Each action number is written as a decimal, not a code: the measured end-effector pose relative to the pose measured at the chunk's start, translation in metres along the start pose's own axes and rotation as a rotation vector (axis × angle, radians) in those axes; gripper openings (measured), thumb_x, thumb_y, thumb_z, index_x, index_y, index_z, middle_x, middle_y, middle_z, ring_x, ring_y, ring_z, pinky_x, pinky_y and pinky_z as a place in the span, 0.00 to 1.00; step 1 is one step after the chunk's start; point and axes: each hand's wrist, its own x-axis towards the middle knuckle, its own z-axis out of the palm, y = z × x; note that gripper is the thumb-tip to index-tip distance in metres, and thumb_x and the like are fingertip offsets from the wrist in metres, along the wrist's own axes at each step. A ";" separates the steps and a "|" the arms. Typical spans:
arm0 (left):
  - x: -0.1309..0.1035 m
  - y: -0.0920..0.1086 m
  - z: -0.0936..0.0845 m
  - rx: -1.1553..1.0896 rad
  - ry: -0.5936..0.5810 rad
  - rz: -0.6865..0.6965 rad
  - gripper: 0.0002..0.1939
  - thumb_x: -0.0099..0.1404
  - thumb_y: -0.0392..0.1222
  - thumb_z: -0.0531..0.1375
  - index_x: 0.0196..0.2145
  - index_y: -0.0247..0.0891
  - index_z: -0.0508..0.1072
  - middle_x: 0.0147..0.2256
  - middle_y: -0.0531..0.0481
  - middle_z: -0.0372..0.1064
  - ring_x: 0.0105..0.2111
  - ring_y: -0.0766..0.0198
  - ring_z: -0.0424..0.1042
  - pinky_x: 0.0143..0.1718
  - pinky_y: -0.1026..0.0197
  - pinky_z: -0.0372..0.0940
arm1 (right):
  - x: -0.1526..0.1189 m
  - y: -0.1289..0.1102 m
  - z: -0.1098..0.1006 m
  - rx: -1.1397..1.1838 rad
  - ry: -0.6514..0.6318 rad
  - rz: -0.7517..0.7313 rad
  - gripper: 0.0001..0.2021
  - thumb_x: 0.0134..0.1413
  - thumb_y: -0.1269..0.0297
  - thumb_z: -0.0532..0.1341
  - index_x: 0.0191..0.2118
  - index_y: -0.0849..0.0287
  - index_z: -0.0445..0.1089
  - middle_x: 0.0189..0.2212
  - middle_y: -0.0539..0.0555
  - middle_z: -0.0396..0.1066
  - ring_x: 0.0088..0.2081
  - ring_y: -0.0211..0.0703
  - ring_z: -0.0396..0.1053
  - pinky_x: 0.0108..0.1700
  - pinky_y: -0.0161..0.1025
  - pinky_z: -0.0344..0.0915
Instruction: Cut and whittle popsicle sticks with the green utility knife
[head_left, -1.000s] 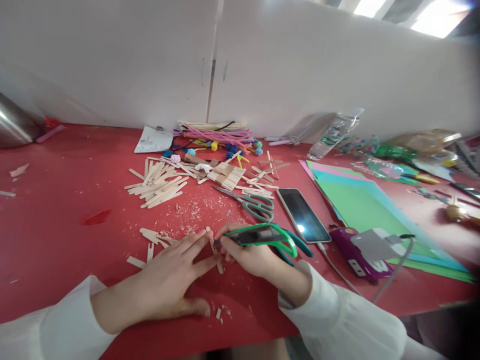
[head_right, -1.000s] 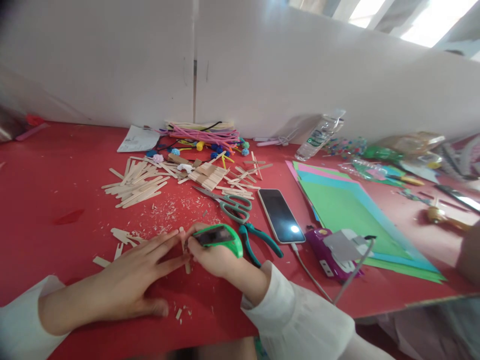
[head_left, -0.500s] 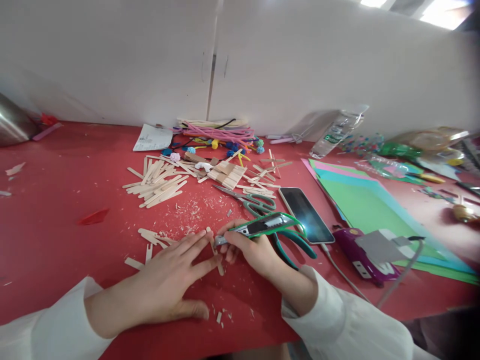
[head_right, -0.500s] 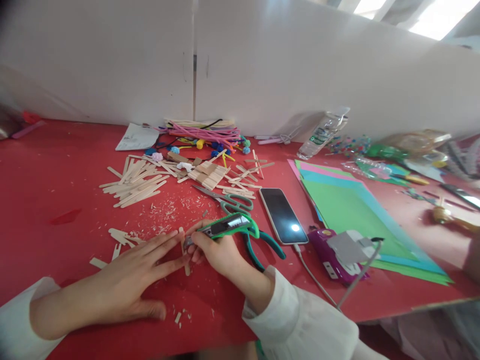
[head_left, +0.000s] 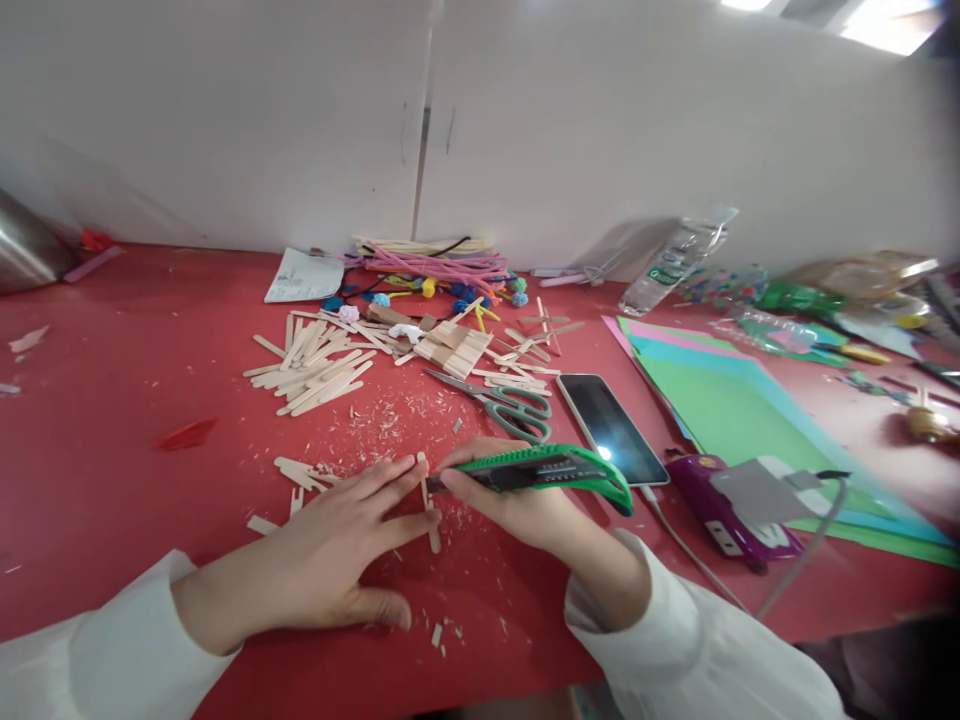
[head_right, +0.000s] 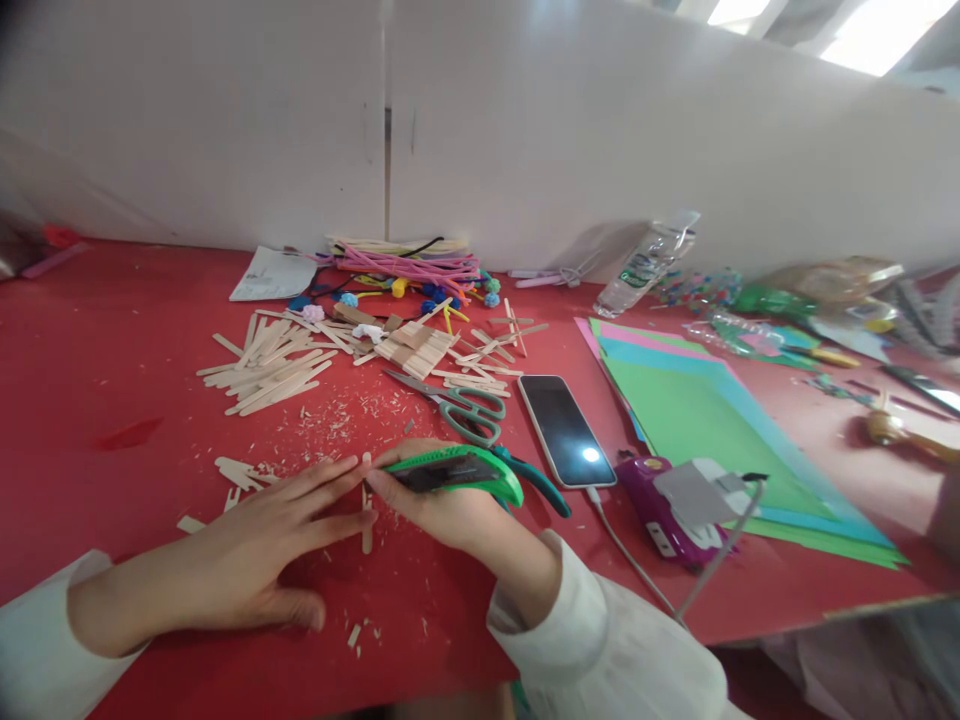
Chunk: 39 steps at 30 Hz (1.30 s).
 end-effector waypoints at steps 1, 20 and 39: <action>0.000 0.000 0.000 0.009 -0.006 0.003 0.38 0.59 0.68 0.53 0.60 0.42 0.63 0.65 0.36 0.44 0.64 0.41 0.44 0.60 0.40 0.51 | 0.000 0.000 0.001 -0.023 -0.008 -0.008 0.09 0.59 0.62 0.56 0.33 0.56 0.74 0.30 0.52 0.76 0.32 0.40 0.73 0.38 0.37 0.69; 0.001 0.000 -0.006 -0.078 -0.027 -0.008 0.34 0.61 0.65 0.53 0.58 0.44 0.65 0.65 0.40 0.43 0.65 0.44 0.42 0.61 0.41 0.49 | -0.002 -0.004 0.000 -0.025 -0.128 -0.253 0.09 0.60 0.68 0.55 0.36 0.59 0.73 0.32 0.56 0.76 0.34 0.42 0.74 0.38 0.38 0.70; 0.002 0.002 -0.009 -0.050 -0.044 -0.036 0.35 0.60 0.67 0.52 0.57 0.45 0.66 0.65 0.41 0.44 0.64 0.43 0.44 0.60 0.41 0.49 | 0.001 0.012 0.024 0.468 0.042 0.400 0.16 0.51 0.48 0.59 0.28 0.58 0.67 0.16 0.48 0.69 0.18 0.39 0.69 0.24 0.37 0.69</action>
